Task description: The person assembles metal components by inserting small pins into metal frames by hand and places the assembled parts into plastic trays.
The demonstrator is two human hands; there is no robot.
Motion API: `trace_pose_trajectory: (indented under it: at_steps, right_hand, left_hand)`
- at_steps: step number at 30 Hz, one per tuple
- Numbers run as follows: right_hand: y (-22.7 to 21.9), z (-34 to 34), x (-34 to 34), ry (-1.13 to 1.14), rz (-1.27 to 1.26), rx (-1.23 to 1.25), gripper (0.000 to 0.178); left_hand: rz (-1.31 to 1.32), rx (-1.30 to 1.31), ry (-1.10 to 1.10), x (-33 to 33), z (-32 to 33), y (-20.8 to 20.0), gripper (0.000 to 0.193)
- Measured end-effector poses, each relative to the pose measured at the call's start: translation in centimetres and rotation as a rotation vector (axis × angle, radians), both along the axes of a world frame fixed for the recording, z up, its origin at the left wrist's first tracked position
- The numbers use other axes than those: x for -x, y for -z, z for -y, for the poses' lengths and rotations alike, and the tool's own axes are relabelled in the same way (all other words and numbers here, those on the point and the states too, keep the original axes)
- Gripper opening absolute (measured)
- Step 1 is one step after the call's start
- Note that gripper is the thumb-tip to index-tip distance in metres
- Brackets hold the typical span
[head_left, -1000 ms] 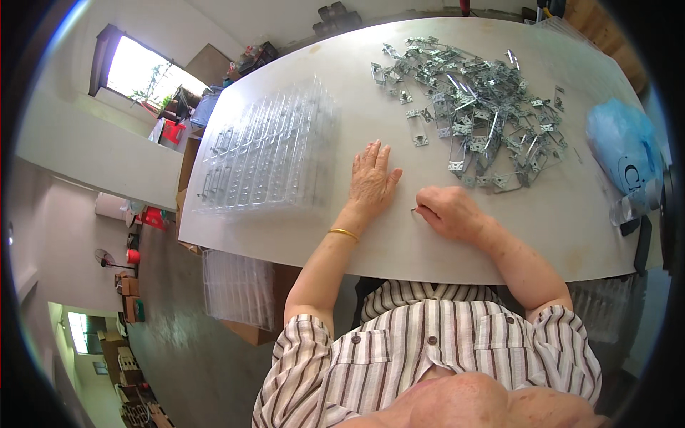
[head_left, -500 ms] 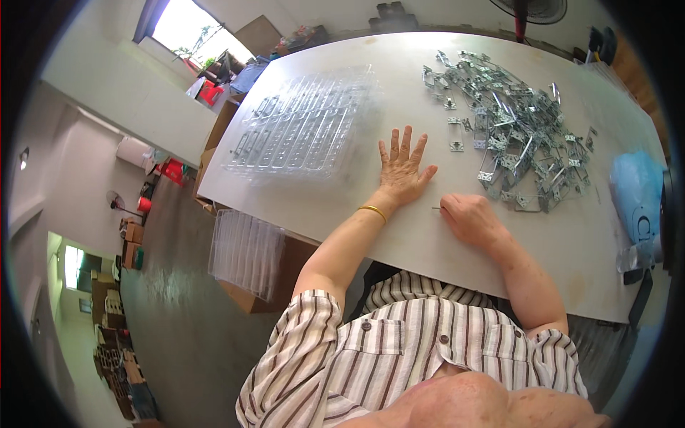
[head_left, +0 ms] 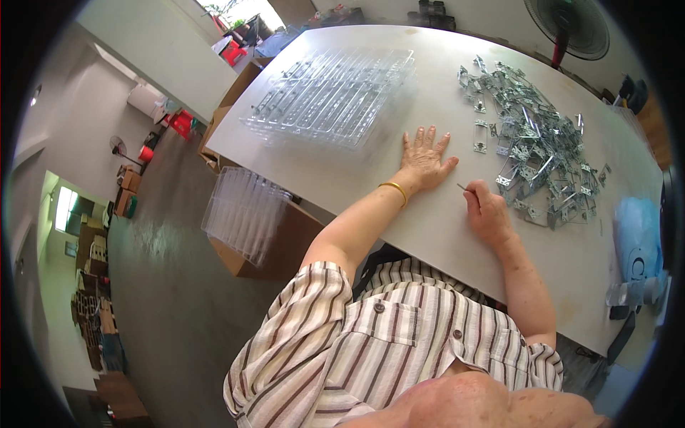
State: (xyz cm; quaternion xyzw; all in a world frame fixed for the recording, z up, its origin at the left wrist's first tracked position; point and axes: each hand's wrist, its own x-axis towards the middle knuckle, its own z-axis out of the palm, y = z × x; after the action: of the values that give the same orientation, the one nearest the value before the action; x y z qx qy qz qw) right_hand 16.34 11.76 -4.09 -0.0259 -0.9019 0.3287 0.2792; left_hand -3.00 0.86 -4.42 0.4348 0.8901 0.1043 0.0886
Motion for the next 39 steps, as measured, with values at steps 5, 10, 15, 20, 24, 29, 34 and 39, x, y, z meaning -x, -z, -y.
trace_pose_trajectory:
  at_steps: [5, 10, 15, 20, 24, 29, 34, 39]
  right_hand:
    - [-0.3, 0.0, -0.2, -0.007, 0.05, 0.074, 0.014]
    - [0.1, -0.5, -0.1, -0.073, 0.05, 0.052, 0.014]
    - [-1.0, 0.3, -0.4, -0.061, 0.051, 0.138, 0.012]
    - [-0.8, -0.7, -0.6, -0.007, 0.041, 0.142, 0.011]
    - [-1.0, -0.3, -0.2, -0.079, 0.039, 0.144, 0.012]
    - [-1.6, -0.3, -0.8, -0.075, 0.007, 0.137, 0.011]
    - [-1.3, -0.1, -1.0, -0.085, 0.001, 0.152, 0.009]
    - [-1.5, -0.2, -0.9, -0.09, 0.016, 0.17, 0.007]
  left_hand:
    - [-0.312, -0.219, 0.0, -0.6, 0.6, 1.2, 0.074]
    - [-0.065, -0.065, -0.063, -0.7, 0.5, -0.1, 0.071]
    - [-0.24, -0.199, 0.016, -0.7, 0.4, 0.3, 0.073]
    - [-0.089, -0.121, -0.02, -0.9, -1.0, -0.3, 0.073]
    - [-0.146, -0.143, -0.039, -0.4, -0.2, 0.2, 0.072]
    - [-0.147, -0.113, -0.01, -1.0, -0.2, -0.4, 0.071]
    - [-0.177, -0.091, -0.016, -1.1, 0.1, -0.1, 0.07]
    - [-0.194, -0.093, -0.011, -1.0, -0.1, -0.5, 0.071]
